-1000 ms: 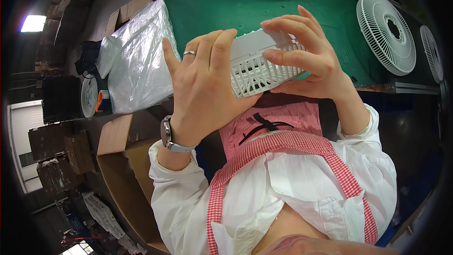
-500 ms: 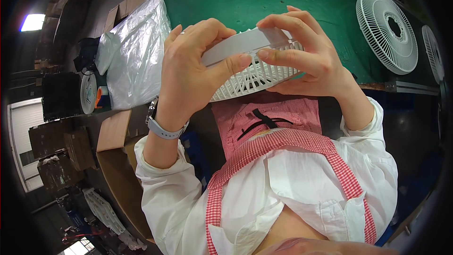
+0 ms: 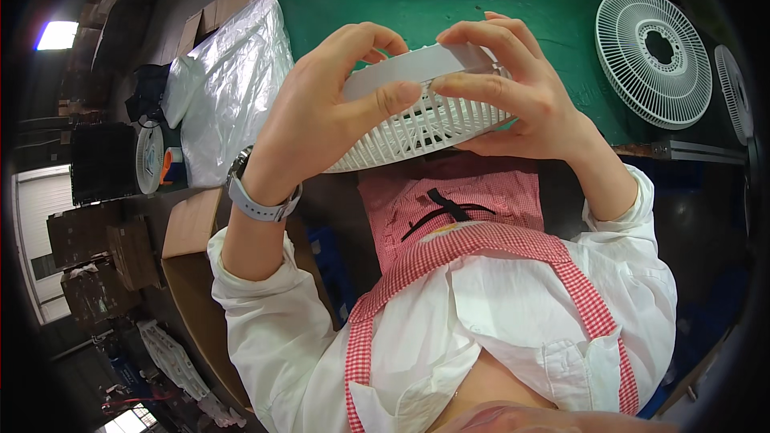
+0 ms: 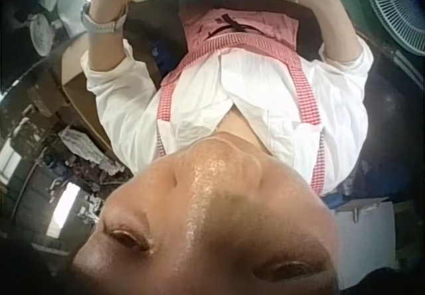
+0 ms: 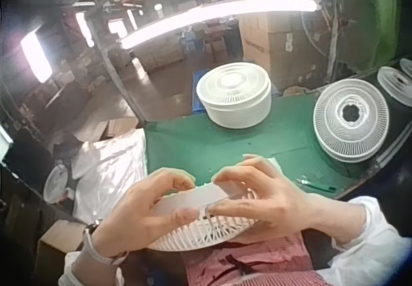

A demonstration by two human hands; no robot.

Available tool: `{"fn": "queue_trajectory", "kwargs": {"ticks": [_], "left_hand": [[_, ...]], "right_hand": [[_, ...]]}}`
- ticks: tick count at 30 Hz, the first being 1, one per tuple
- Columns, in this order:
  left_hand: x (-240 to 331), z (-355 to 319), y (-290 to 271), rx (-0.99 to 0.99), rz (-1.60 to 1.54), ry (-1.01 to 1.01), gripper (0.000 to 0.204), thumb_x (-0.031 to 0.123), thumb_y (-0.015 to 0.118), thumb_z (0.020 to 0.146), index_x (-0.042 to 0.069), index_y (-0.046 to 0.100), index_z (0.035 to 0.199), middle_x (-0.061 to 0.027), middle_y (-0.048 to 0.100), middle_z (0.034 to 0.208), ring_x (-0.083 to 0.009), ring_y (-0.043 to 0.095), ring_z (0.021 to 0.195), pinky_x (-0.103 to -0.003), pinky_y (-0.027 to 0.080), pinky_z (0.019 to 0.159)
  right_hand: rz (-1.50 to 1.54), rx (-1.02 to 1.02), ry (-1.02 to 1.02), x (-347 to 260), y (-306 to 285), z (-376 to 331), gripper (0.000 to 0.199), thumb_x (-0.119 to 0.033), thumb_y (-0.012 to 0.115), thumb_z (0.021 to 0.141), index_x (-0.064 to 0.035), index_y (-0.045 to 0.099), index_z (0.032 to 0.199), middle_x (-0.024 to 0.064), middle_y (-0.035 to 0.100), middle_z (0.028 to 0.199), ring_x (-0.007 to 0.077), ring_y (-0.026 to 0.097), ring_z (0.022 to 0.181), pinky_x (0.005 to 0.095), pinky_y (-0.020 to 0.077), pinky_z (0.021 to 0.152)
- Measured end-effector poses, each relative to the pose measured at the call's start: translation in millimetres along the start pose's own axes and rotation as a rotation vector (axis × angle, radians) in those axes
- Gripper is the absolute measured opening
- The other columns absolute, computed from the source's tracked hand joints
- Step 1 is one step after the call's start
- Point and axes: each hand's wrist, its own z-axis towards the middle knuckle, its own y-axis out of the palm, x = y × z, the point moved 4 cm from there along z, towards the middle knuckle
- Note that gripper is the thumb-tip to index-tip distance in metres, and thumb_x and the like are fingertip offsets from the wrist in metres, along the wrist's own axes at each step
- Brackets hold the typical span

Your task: The recorder is assembling components of fan grilles and placing the finished parts into plastic bags.

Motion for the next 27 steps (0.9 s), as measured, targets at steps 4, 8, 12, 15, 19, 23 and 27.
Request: {"fn": "queue_trajectory", "kwargs": {"ticks": [4,8,12,15,19,23,27], "left_hand": [[0,5,-1,-0.074,-0.010,-0.070,0.035,0.027,0.077,0.083,0.002,0.062,0.102,-0.0099,0.068,0.089,-0.0166,0.065,0.080,-0.031,0.052,0.071],[0,8,-2,-0.087,0.023,-0.086,0.034,0.028,0.077,0.083,0.004,0.063,0.102,-0.0097,0.068,0.089,-0.0189,0.065,0.079,-0.030,0.052,0.069],[-6,8,-9,-0.072,0.181,-0.041,0.050,0.035,0.082,0.074,0.006,0.061,0.108,-0.0079,0.067,0.094,-0.0249,0.065,0.088,-0.040,0.050,0.085],[20,-7,4,0.106,0.705,0.253,0.094,0.043,0.092,0.049,0.010,0.052,0.128,-0.0066,0.064,0.109,-0.0288,0.063,0.096,-0.050,0.025,0.113],[8,-14,12,0.246,0.717,0.267,0.078,0.027,0.090,0.052,0.009,0.055,0.119,-0.0071,0.063,0.106,-0.0309,0.059,0.104,-0.056,0.021,0.113],[-4,-20,-3,0.248,0.653,0.283,0.074,0.024,0.090,0.052,0.009,0.055,0.116,-0.0060,0.063,0.103,-0.0304,0.060,0.102,-0.053,0.023,0.113],[-63,-59,-39,0.309,0.380,0.210,0.086,0.022,0.091,0.051,0.008,0.049,0.124,-0.0077,0.059,0.118,-0.0302,0.054,0.113,-0.051,0.025,0.112]], "right_hand": [[0.033,0.024,0.006,3,-2,6,0.056,-0.014,0.085,0.051,-0.0181,0.072,0.105,0.0093,0.056,0.124,0.0308,0.053,0.104,0.0408,0.0506,0.084],[0.086,-0.051,0.017,8,-1,8,0.060,-0.017,0.088,0.051,-0.0166,0.071,0.108,0.0154,0.054,0.129,0.0342,0.054,0.110,0.0484,0.0440,0.097],[-0.038,-0.015,-0.095,15,0,8,0.076,-0.017,0.090,0.052,-0.0141,0.063,0.123,0.0170,0.056,0.128,0.0349,0.055,0.110,0.0475,0.0473,0.092],[0.102,0.068,0.051,24,0,10,0.098,-0.023,0.092,0.052,-0.0093,0.047,0.138,0.0168,0.059,0.128,0.0338,0.057,0.110,0.0494,0.0471,0.093],[0.047,0.038,0.057,18,3,11,0.114,-0.030,0.094,0.050,-0.0057,0.035,0.145,0.0130,0.060,0.129,0.0323,0.057,0.114,0.0500,0.0410,0.102],[-0.051,-0.050,0.143,19,-11,13,0.124,-0.034,0.094,0.047,-0.0075,0.030,0.150,0.0110,0.055,0.136,0.0332,0.053,0.121,0.0447,0.0399,0.106],[-0.141,-0.065,0.344,51,-32,-23,0.117,-0.036,0.092,0.049,-0.0110,0.035,0.149,0.0107,0.047,0.142,0.0327,0.049,0.126,0.0451,0.0355,0.111]]}}
